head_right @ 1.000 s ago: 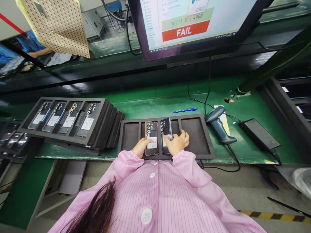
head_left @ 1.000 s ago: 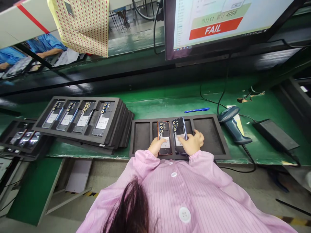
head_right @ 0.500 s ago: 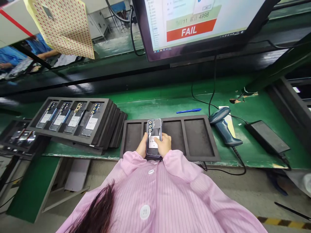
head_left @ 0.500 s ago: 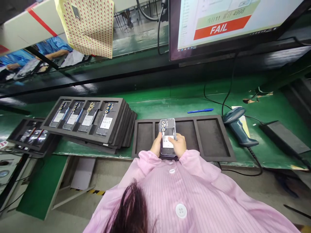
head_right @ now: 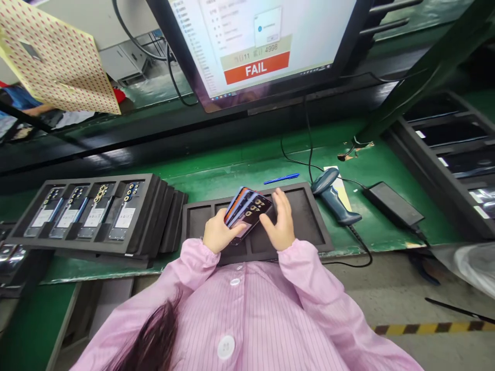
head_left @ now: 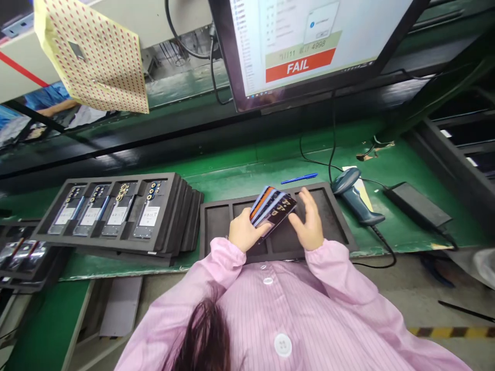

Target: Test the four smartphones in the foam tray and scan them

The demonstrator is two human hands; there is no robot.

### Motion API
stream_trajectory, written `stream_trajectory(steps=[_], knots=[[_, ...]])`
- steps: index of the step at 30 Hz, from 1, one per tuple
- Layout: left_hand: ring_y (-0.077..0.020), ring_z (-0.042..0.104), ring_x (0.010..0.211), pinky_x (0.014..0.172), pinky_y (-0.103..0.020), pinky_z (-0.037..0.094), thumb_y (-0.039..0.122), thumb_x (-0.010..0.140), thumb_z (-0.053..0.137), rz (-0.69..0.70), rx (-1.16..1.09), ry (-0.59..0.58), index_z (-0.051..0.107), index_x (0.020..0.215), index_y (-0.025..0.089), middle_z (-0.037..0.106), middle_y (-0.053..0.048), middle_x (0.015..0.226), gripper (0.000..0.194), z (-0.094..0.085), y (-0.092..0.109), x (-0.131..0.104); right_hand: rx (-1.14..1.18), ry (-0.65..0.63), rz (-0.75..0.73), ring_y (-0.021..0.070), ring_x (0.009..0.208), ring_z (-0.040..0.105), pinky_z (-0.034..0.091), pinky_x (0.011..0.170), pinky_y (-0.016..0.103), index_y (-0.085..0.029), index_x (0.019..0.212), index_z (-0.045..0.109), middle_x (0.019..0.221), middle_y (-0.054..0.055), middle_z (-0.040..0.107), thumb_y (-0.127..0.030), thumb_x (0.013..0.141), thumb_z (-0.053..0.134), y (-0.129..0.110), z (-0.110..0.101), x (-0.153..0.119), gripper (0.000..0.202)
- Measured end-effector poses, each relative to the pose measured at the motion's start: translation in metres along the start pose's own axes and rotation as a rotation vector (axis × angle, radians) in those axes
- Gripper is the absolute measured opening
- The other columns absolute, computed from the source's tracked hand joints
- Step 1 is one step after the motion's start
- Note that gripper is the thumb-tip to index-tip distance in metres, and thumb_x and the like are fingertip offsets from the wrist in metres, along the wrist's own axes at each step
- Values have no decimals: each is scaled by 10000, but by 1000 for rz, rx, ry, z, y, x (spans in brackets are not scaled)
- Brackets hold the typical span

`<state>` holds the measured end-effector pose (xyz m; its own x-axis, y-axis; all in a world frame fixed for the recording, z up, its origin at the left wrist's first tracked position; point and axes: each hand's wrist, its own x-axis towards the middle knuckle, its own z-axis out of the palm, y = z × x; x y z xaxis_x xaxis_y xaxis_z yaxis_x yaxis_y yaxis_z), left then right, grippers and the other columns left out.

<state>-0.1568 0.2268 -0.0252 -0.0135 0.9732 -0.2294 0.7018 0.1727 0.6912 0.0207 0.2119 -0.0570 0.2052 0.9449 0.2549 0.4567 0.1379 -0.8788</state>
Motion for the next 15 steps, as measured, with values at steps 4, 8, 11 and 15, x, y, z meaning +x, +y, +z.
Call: stream_trajectory(steps=[4, 8, 11, 15], knots=[[-278, 596, 896, 895, -353, 398, 295, 499, 791, 216, 67, -211, 599, 842, 223, 632, -59, 818, 399, 20, 28, 15, 99, -47, 88, 254, 1221, 441, 285, 1046, 449, -186, 1169, 543, 1241, 112, 558, -490, 798, 444, 20, -30, 11, 490], [-270, 590, 931, 941, -362, 382, 241, 515, 775, 337, 99, -272, 610, 870, 237, 642, -62, 879, 391, 34, 19, 17, 274, -41, 263, 239, 1051, 568, 423, 921, 394, -188, 1043, 609, 1126, 105, 628, -520, 770, 484, 42, -28, 4, 448], [-246, 569, 1009, 949, -354, 395, 360, 549, 754, 277, -140, -182, 557, 1053, 240, 617, -65, 1076, 555, 36, -6, 7, 345, -23, 291, 241, 1035, 569, 441, 884, 386, -189, 1050, 587, 1106, 105, 632, -558, 764, 464, 47, -24, -3, 483], [-202, 549, 1061, 947, -344, 402, 404, 764, 530, 127, -584, 57, 506, 1077, 185, 591, -87, 1138, 383, 52, -26, -10, 274, -7, 219, 238, 1054, 542, 417, 903, 382, -190, 1085, 533, 1133, 101, 603, -544, 776, 417, 44, -22, -6, 484]])
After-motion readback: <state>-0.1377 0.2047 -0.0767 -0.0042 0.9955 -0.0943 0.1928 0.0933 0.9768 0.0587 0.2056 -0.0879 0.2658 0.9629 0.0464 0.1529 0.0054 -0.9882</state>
